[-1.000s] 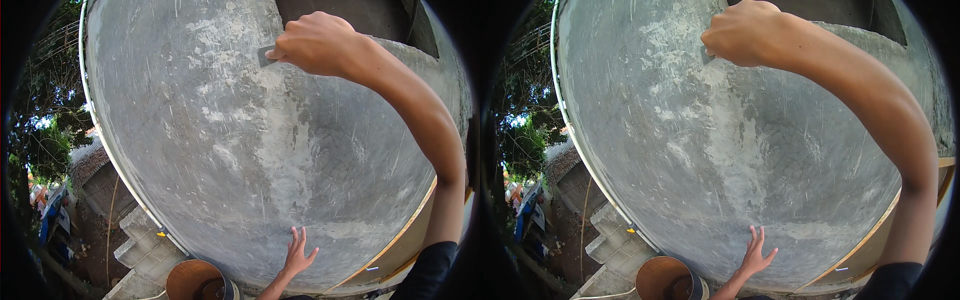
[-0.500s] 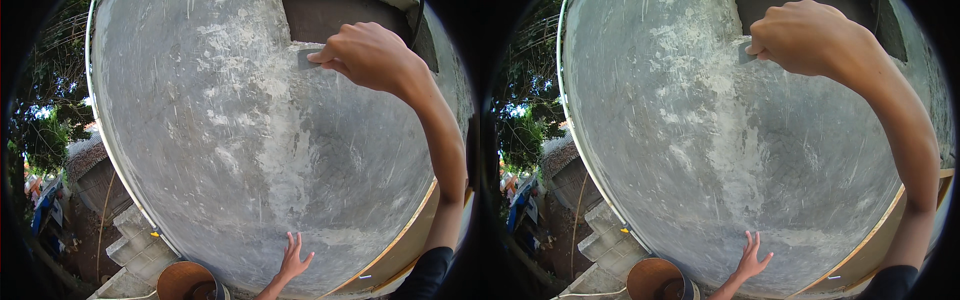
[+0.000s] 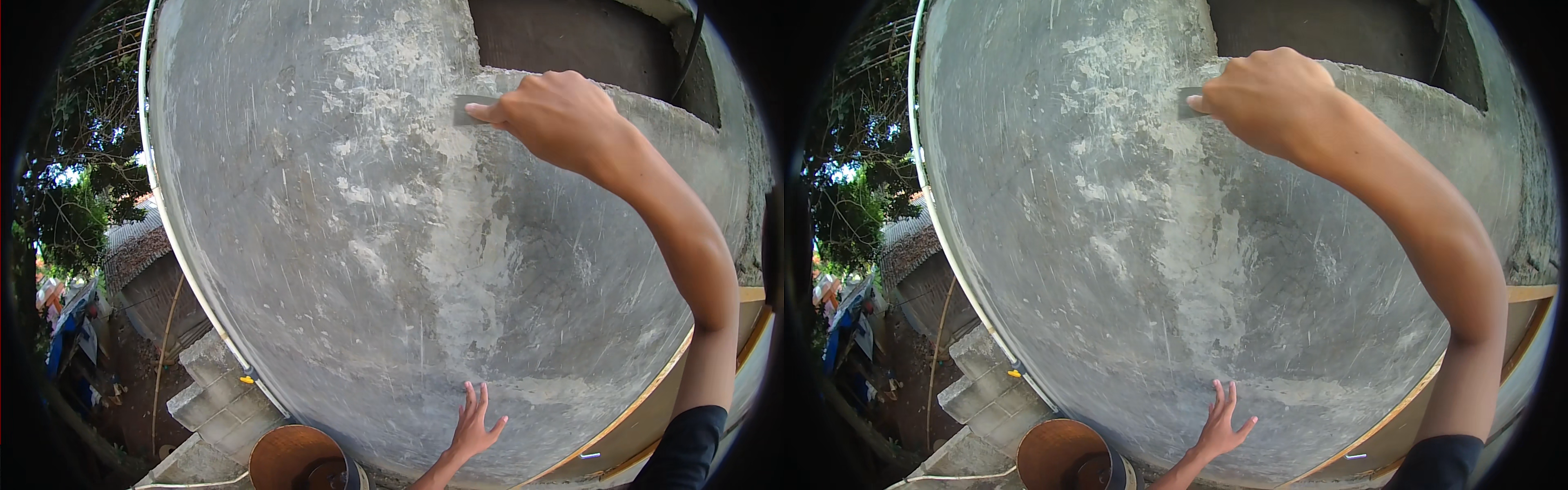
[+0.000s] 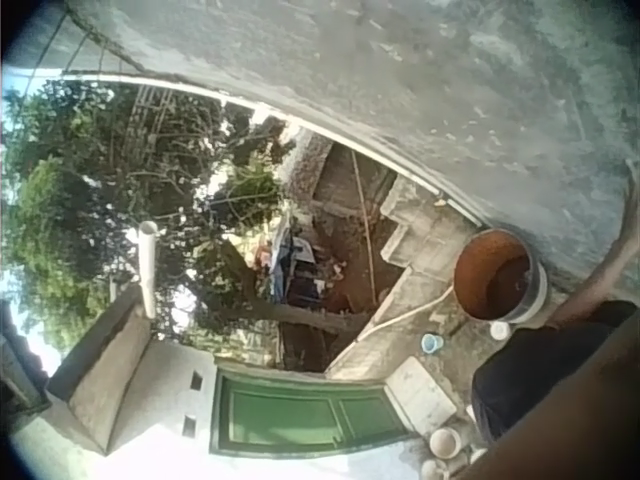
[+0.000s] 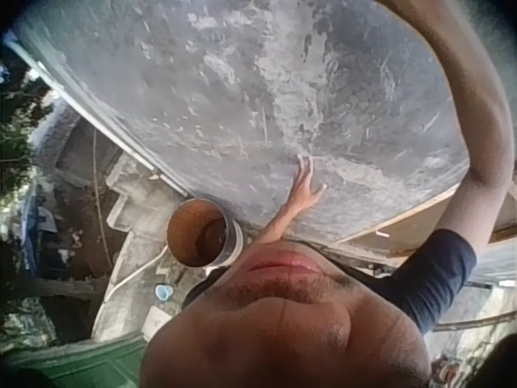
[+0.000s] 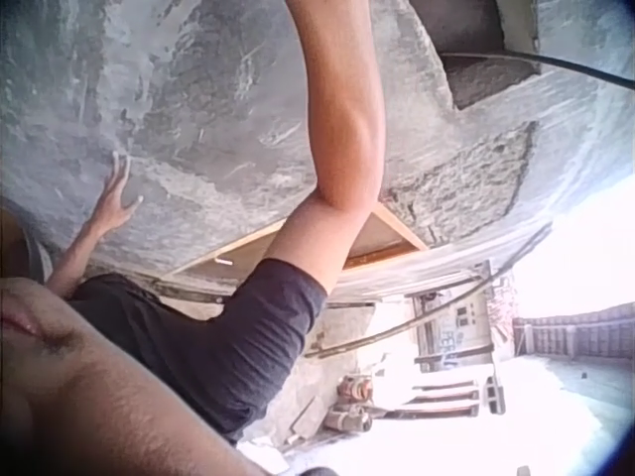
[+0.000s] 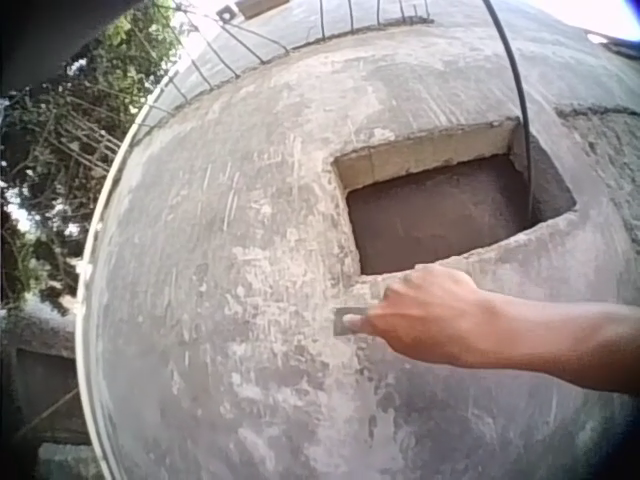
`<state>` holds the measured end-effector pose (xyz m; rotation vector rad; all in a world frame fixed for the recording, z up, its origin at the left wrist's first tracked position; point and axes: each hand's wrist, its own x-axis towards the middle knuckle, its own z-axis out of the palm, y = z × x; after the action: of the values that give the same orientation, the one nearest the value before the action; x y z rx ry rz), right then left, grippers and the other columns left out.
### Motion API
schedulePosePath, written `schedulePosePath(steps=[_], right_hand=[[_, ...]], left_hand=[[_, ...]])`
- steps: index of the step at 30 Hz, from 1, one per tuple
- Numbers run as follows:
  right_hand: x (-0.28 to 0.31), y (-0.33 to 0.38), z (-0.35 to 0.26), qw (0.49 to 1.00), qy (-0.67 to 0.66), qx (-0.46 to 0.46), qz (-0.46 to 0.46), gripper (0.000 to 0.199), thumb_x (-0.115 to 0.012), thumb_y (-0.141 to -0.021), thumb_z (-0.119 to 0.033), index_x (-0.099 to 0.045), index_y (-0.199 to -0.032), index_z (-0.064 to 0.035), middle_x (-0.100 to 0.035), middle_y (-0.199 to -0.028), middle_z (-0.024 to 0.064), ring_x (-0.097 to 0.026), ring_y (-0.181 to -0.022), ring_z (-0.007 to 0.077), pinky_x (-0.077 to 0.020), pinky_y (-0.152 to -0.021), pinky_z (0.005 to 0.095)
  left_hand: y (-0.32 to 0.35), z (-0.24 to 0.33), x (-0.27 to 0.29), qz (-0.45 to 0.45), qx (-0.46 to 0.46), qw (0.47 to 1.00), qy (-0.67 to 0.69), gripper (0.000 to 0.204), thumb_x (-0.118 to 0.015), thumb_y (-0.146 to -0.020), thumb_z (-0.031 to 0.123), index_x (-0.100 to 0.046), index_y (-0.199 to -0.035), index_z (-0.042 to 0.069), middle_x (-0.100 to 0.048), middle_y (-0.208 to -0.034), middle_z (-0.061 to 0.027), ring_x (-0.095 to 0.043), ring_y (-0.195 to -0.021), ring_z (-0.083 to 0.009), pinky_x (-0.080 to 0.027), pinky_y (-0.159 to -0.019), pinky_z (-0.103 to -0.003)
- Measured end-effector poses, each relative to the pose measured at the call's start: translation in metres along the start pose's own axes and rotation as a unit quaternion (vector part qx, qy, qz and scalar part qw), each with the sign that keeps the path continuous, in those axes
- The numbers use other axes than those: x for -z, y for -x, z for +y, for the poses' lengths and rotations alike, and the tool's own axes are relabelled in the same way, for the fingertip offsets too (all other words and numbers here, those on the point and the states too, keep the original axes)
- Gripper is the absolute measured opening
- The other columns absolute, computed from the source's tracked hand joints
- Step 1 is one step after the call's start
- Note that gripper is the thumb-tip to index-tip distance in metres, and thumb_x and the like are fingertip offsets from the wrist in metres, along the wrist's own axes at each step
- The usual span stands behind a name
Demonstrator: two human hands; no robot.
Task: Scraping material off a concrete wall using a putty knife.
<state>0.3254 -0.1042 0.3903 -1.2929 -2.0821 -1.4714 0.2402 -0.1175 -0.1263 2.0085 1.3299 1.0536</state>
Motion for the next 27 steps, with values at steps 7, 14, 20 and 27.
schedulePosePath(steps=[7, 14, 20, 27], right_hand=[[0.027, 0.022, 0.009, 1.0, -0.009, 0.008, -0.013, 0.03, -0.053, -0.103, -0.022, -0.076, -0.09, -0.008, -0.073, -0.078, 0.0113, -0.073, -0.075, 0.0304, -0.0597, -0.067, 0.0387], [-0.003, -0.014, -0.019, 0.997, -0.057, 0.04, -0.028, 0.029, -0.054, -0.102, -0.025, -0.076, -0.093, -0.0074, -0.073, -0.082, 0.0126, -0.073, -0.08, 0.0291, -0.0582, -0.066, 0.0406], [0.019, 0.024, 0.001, 0.997, -0.003, 0.032, -0.077, 0.027, -0.053, -0.102, -0.024, -0.074, -0.099, -0.008, -0.072, -0.079, 0.0113, -0.072, -0.076, 0.0305, -0.0582, -0.066, 0.0411], [-0.004, 0.027, -0.015, 0.998, 0.035, 0.047, 0.03, 0.043, -0.053, -0.1, -0.008, -0.061, -0.139, -0.024, -0.057, -0.056, 0.0071, -0.059, -0.048, 0.0214, -0.0459, -0.045, 0.0346]], left_hand=[[0.007, 0.0, 0.003, 0.013, -0.005, 1.0, 0.01, 0.098, -0.063, -0.094, 0.049, -0.005, -0.161, 0.006, 0.004, -0.161, -0.0372, -0.005, -0.151, -0.0511, -0.026, -0.109, -0.071], [0.003, 0.001, 0.002, 0.009, -0.01, 1.0, 0.009, 0.097, -0.063, -0.094, 0.049, -0.006, -0.161, 0.006, 0.004, -0.16, -0.0374, -0.006, -0.15, -0.0522, -0.027, -0.109, -0.071], [0.005, -0.005, -0.001, 0.015, -0.016, 1.0, 0.021, 0.098, -0.064, -0.094, 0.047, -0.006, -0.16, 0.006, 0.005, -0.16, -0.0375, -0.005, -0.15, -0.0528, -0.027, -0.109, -0.07], [0.006, 0.0, -0.006, 0.049, -0.031, 0.997, 0.059, 0.098, -0.065, -0.094, 0.046, -0.005, -0.16, 0.005, 0.006, -0.16, -0.0385, -0.004, -0.15, -0.0529, -0.027, -0.111, -0.067]])
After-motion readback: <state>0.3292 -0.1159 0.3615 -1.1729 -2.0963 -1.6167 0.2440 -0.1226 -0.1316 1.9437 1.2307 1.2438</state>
